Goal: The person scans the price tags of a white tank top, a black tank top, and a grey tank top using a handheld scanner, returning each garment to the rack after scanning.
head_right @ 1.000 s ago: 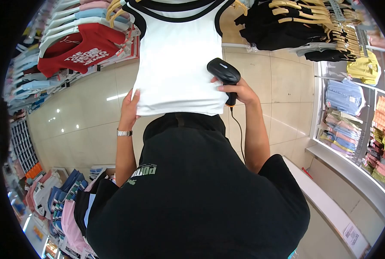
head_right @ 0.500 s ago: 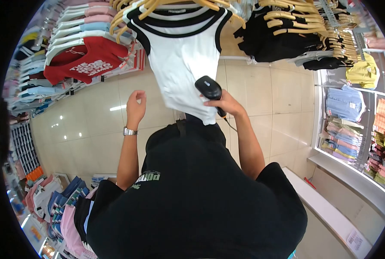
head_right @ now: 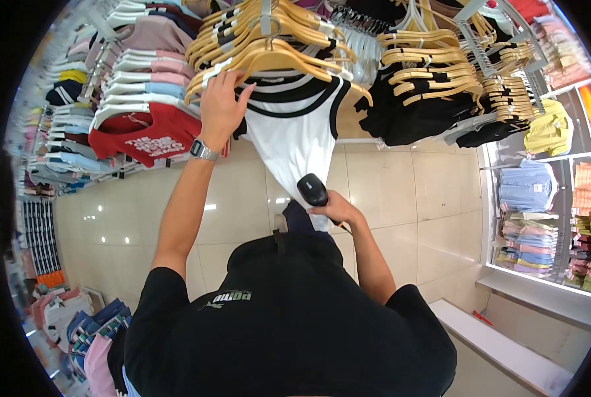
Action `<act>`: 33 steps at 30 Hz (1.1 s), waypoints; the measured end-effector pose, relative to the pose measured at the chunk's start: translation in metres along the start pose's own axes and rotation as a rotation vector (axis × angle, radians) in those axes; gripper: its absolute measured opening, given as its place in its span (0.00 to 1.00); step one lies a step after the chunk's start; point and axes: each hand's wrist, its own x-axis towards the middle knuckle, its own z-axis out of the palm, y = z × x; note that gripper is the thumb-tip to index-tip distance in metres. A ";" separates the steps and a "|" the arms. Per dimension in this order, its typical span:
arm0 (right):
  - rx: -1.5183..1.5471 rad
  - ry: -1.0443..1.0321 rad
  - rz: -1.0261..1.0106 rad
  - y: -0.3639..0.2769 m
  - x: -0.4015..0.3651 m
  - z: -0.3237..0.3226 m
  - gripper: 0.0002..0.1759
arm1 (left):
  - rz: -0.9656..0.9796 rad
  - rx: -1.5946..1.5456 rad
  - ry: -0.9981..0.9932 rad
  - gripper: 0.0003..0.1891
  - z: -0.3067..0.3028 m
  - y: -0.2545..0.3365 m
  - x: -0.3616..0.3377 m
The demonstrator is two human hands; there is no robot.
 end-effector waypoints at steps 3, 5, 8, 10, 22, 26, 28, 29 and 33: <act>0.039 -0.006 0.003 0.005 0.001 0.004 0.27 | 0.054 0.016 -0.004 0.12 0.004 -0.005 0.008; 0.060 0.005 -0.026 0.010 0.001 0.006 0.27 | 0.108 0.012 -0.008 0.11 0.003 -0.007 0.012; 0.065 0.011 -0.029 0.008 0.002 0.007 0.28 | 0.156 -0.020 0.017 0.09 0.003 -0.007 0.016; 0.052 0.022 -0.010 -0.003 -0.003 0.006 0.28 | 0.135 -0.105 0.022 0.09 0.003 -0.006 0.016; 0.037 0.093 0.005 0.016 -0.001 0.008 0.26 | -0.011 -0.636 -0.294 0.09 -0.042 0.023 0.003; 0.064 0.082 0.090 0.046 -0.001 0.013 0.28 | -0.100 -0.836 -0.629 0.11 -0.060 0.034 -0.029; 0.057 0.113 0.113 0.066 -0.005 0.018 0.31 | -0.242 -0.930 -0.786 0.10 -0.067 0.034 -0.050; 0.035 0.164 0.104 0.074 -0.009 0.022 0.33 | -0.312 -0.976 -0.867 0.10 -0.071 0.034 -0.060; 0.030 0.174 0.184 0.077 -0.034 0.025 0.43 | -0.443 -1.080 -1.032 0.10 -0.073 0.015 -0.124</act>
